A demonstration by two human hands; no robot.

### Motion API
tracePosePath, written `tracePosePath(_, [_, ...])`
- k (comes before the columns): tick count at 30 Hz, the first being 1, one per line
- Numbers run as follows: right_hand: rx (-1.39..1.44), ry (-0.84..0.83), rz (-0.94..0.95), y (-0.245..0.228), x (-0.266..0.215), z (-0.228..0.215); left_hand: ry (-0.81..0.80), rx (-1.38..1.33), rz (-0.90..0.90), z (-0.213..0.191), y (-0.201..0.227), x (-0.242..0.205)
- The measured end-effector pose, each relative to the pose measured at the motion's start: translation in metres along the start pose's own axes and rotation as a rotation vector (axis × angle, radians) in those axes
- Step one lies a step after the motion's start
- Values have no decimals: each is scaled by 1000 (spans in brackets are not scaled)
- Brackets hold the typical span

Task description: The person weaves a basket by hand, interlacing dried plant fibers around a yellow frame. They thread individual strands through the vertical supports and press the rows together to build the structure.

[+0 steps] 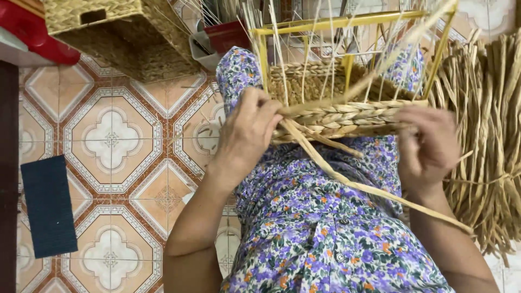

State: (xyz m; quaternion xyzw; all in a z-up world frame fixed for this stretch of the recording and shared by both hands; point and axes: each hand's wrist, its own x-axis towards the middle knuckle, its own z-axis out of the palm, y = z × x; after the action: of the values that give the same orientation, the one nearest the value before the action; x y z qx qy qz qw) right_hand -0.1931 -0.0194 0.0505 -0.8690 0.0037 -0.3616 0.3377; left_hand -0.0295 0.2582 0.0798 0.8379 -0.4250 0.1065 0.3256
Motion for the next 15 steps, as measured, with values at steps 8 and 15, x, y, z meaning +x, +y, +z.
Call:
tracePosePath(8, [137,-453,-136,-38,71,60,-264,-360,-123,7,-18,0])
tracePosePath(15, [124,-586,-6,-50,101,94,-179,-733,-137,11,-31,-6])
